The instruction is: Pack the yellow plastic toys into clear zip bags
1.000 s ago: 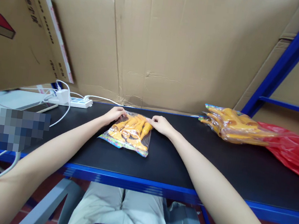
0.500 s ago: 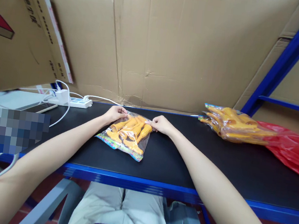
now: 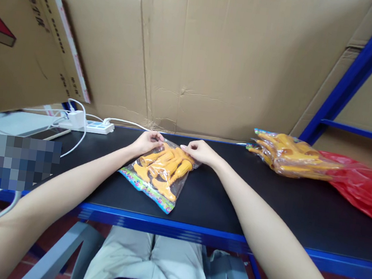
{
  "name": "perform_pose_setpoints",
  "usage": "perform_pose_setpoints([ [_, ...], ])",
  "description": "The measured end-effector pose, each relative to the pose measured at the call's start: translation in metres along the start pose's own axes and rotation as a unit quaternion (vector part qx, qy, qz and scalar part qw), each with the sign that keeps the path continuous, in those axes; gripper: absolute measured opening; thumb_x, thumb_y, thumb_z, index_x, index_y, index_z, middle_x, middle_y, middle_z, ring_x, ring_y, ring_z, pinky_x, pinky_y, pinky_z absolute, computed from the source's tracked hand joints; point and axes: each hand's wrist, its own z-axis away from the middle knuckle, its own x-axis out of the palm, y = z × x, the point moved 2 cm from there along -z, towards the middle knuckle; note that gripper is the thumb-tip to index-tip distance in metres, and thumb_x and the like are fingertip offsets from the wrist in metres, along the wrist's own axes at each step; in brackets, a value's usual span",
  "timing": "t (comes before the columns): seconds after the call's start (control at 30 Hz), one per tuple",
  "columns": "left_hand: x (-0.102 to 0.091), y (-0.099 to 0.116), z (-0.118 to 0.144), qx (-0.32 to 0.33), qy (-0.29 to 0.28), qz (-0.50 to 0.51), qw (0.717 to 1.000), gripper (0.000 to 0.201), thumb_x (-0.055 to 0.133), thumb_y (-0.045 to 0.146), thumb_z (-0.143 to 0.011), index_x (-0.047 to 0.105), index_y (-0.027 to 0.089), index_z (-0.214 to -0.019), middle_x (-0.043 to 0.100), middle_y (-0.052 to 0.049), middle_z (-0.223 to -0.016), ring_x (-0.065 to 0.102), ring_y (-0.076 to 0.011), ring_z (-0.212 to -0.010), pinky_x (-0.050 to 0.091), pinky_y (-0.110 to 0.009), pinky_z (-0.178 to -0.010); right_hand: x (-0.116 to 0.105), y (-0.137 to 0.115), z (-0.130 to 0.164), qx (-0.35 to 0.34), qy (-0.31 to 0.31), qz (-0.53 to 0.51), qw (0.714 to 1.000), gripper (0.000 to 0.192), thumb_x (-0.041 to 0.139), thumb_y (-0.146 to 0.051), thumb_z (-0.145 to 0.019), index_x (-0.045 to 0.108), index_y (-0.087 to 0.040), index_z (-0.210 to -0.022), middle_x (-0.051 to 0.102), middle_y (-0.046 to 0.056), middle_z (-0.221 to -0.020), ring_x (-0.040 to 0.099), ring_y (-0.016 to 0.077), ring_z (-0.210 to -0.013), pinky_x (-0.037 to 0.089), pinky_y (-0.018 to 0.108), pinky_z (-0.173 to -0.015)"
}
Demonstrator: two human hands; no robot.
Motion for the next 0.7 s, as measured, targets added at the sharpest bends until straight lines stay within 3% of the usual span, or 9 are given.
perform_pose_setpoints([
  [0.13, 0.008, 0.007, 0.002, 0.040, -0.026, -0.006, 0.999, 0.007, 0.057, 0.008, -0.072, 0.055, 0.013, -0.075, 0.059, 0.001, -0.064, 0.058, -0.0081, -0.056, 0.046, -0.021, -0.059, 0.009, 0.000, -0.001, 0.017, 0.034, -0.029, 0.999, 0.043, 0.064, -0.057, -0.063, 0.051, -0.016, -0.067, 0.055, 0.000, -0.060, 0.048, 0.0095, -0.054, 0.037, 0.021, -0.048],
  [0.27, 0.013, 0.012, 0.003, 0.083, -0.021, -0.004, 0.996, 0.003, 0.056, 0.011, -0.073, 0.055, 0.013, -0.075, 0.059, 0.000, -0.067, 0.058, -0.0087, -0.058, 0.047, -0.023, -0.062, 0.022, -0.006, 0.005, 0.073, -0.078, -0.218, 0.970, 0.043, 0.069, -0.047, -0.064, 0.058, -0.016, -0.092, 0.066, 0.007, -0.089, 0.061, 0.0151, -0.074, 0.049, 0.025, -0.065],
  [0.43, 0.013, 0.019, 0.003, 0.095, -0.022, 0.027, 0.995, 0.007, 0.058, 0.016, -0.074, 0.057, 0.013, -0.080, 0.060, -0.001, -0.072, 0.060, -0.0088, -0.062, 0.048, -0.023, -0.064, 0.026, -0.013, 0.011, 0.109, -0.177, -0.350, 0.913, 0.037, 0.073, -0.036, -0.064, 0.062, -0.014, -0.092, 0.068, 0.009, -0.095, 0.065, 0.0171, -0.079, 0.053, 0.029, -0.073],
  [0.5, 0.009, 0.019, 0.001, 0.082, -0.019, 0.048, 0.995, 0.016, 0.058, 0.018, -0.075, 0.056, 0.014, -0.091, 0.060, -0.001, -0.075, 0.061, -0.0091, -0.064, 0.049, -0.023, -0.064, 0.023, -0.014, 0.012, 0.117, -0.185, -0.366, 0.904, 0.035, 0.073, -0.032, -0.064, 0.062, -0.013, -0.091, 0.068, 0.010, -0.094, 0.066, 0.0178, -0.079, 0.053, 0.030, -0.074],
  [0.6, -0.008, 0.009, -0.006, 0.021, 0.037, 0.064, 0.997, 0.026, 0.055, 0.019, -0.078, 0.050, 0.016, -0.103, 0.058, -0.001, -0.079, 0.061, -0.0098, -0.067, 0.049, -0.021, -0.058, 0.015, -0.013, 0.012, 0.118, -0.181, -0.395, 0.893, 0.033, 0.072, -0.027, -0.065, 0.060, -0.014, -0.093, 0.067, 0.011, -0.096, 0.066, 0.0196, -0.081, 0.053, 0.033, -0.077],
  [0.7, -0.031, -0.008, -0.013, -0.043, 0.107, 0.032, 0.993, 0.021, 0.049, 0.016, -0.080, 0.049, 0.016, -0.101, 0.056, -0.001, -0.083, 0.059, -0.0079, -0.063, 0.045, -0.018, -0.051, -0.003, -0.008, 0.010, 0.113, -0.110, -0.419, 0.894, 0.032, 0.071, -0.023, -0.066, 0.058, -0.015, -0.095, 0.067, 0.012, -0.094, 0.066, 0.0211, -0.081, 0.054, 0.037, -0.077],
])
